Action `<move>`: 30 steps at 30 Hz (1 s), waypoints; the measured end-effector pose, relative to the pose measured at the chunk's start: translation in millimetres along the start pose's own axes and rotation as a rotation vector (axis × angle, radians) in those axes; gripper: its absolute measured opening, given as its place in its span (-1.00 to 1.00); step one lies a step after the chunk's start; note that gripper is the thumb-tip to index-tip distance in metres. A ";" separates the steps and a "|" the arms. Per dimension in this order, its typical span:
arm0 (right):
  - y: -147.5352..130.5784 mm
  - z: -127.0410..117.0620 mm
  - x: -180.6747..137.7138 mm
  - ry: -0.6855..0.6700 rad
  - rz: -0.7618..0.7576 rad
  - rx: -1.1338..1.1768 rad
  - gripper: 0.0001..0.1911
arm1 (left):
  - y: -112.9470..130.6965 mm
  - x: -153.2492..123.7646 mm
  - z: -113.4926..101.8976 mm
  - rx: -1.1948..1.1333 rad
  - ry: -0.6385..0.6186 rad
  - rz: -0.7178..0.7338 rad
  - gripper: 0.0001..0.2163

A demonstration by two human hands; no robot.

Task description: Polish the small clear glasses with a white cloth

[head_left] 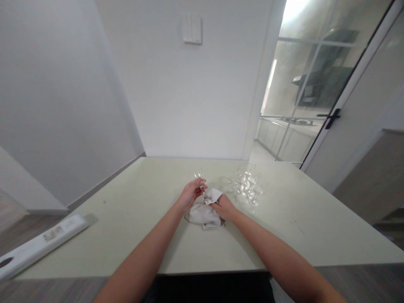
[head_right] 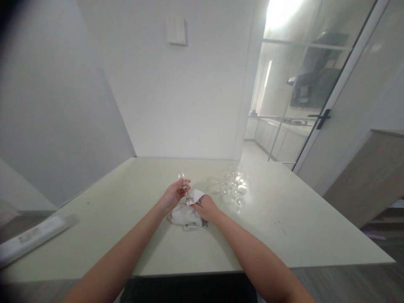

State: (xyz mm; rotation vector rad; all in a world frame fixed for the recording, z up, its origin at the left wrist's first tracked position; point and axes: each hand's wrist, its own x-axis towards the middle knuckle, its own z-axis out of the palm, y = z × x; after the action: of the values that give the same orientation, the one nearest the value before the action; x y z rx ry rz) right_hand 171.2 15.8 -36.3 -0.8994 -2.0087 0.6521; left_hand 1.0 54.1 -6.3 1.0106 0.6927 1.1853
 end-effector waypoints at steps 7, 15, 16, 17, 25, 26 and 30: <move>1.2 -1.6 -2.0 0.007 0.029 -0.086 -0.73 | 3.5 -3.4 3.2 0.015 0.019 0.023 -0.54; 0.3 -1.2 -1.9 0.041 0.164 -0.091 -0.77 | 2.7 -3.2 1.9 0.048 -0.019 0.055 -0.52; 0.1 -1.7 -1.7 0.042 0.163 -0.098 -0.76 | 3.3 -4.1 3.0 0.076 -0.027 0.066 -0.52; 0.0 -2.4 -1.3 0.048 0.154 -0.102 -0.75 | 4.3 -5.1 4.4 0.112 -0.029 0.088 -0.52; 6.3 0.1 1.9 0.034 0.230 -0.186 -0.85 | 18.6 -7.9 20.2 0.260 0.103 0.398 -0.50; 7.3 1.7 2.2 0.012 0.224 -0.202 -0.86 | 19.9 -7.2 24.8 0.267 0.105 0.416 -0.50; 7.7 5.6 2.1 -0.069 0.190 -0.303 -0.86 | 18.2 -1.2 53.3 0.435 -0.050 0.401 -0.49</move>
State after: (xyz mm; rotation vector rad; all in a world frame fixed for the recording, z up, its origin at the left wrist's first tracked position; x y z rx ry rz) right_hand 168.4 21.5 -43.8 -1.2743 -2.1366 0.4931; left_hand 39.4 39.6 32.3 1.5942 0.7472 1.3774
